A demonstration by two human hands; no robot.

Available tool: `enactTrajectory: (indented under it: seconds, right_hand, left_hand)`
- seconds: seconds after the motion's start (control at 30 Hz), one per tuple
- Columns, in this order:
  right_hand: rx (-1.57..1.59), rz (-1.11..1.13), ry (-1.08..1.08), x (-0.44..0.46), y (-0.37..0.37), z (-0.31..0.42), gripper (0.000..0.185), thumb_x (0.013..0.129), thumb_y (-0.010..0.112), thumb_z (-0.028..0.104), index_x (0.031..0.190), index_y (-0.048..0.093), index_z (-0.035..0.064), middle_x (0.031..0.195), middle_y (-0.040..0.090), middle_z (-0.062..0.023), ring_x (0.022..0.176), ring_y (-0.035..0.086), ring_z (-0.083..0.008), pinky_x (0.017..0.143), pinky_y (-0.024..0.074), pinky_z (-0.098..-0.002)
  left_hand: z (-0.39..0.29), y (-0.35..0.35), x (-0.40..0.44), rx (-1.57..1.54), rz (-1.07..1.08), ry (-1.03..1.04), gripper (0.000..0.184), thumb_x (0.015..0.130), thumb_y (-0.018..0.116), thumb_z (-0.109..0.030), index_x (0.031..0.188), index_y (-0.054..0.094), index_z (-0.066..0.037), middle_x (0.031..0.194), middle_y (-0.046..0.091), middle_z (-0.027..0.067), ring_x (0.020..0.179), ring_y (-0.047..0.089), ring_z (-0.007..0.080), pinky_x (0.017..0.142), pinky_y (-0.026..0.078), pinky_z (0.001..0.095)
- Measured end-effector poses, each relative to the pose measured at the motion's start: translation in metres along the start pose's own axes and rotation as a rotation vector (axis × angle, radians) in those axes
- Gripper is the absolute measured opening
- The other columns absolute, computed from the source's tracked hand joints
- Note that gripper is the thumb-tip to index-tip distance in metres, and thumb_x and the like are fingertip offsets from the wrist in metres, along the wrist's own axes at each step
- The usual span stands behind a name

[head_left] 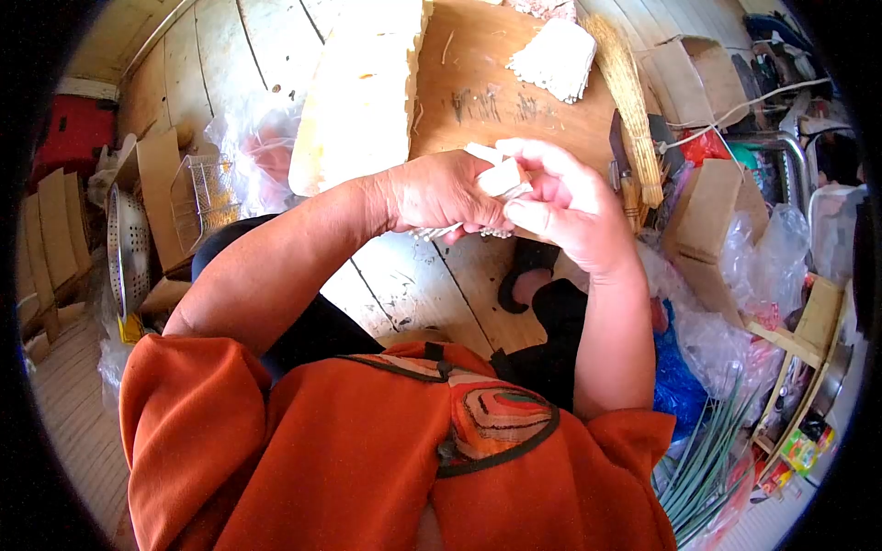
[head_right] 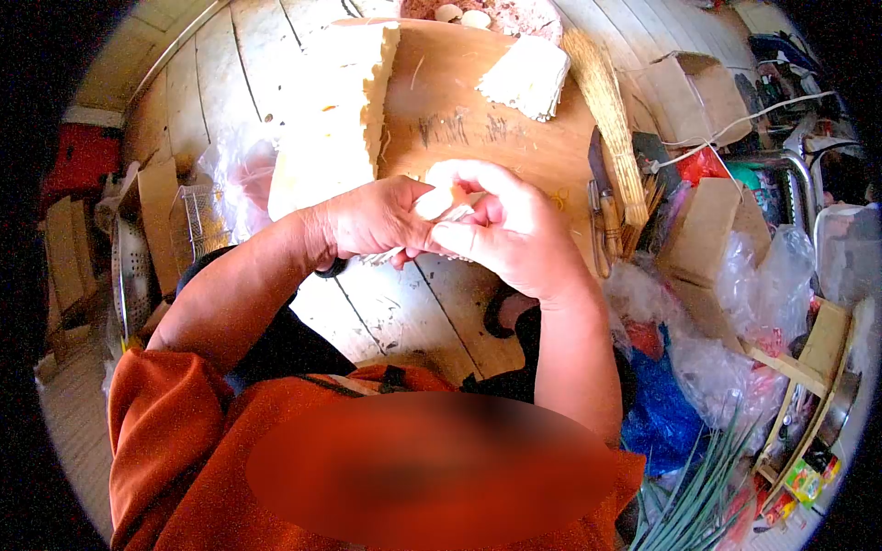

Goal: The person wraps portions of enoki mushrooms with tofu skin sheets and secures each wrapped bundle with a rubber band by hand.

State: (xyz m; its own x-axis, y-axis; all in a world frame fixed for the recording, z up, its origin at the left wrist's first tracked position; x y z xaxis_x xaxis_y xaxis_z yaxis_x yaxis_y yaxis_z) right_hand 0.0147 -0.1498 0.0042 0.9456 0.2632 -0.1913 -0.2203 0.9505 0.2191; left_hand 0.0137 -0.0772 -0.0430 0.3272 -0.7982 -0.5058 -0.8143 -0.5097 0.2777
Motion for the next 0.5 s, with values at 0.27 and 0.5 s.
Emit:
enactTrajectory:
  seconds: [0.27, 0.5]
  right_hand:
    - [-0.175, -0.157, 0.074, 0.004, -0.012, -0.013, 0.027, 0.082, 0.067, 0.005, 0.107, 0.061, -0.0035, 0.078, 0.060, 0.0007, 0.066, 0.056, -0.0047, 0.055, 0.0472, -0.0206]
    - [-0.155, -0.109, 0.094, 0.002, -0.014, -0.013, 0.024, 0.083, 0.064, 0.002, 0.106, 0.060, -0.0038, 0.085, 0.067, -0.0065, 0.071, 0.061, -0.0078, 0.057, 0.0479, -0.0210]
  left_hand:
    - [-0.002, -0.007, 0.002, 0.158, -0.114, 0.021, 0.039, 0.078, 0.075, -0.023, 0.109, 0.060, -0.005, 0.080, 0.062, -0.0012, 0.066, 0.056, 0.0074, 0.058, 0.047, 0.0228]
    - [0.003, 0.008, 0.002, 0.066, 0.061, 0.047, 0.030, 0.087, 0.067, -0.025, 0.108, 0.061, -0.005, 0.079, 0.060, -0.0006, 0.065, 0.054, 0.0080, 0.058, 0.046, 0.0233]
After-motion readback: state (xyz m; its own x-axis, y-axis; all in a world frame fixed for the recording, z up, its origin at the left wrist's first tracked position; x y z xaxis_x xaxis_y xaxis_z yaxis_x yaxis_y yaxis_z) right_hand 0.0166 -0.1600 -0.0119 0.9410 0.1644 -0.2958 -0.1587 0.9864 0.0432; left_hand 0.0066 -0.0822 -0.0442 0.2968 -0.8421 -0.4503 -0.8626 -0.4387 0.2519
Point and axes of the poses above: each hand's wrist, its own x-axis towards the middle knuckle, its own y-axis out of the palm, z = x × y, the point moved 10 cm from there along x, towards the middle knuckle
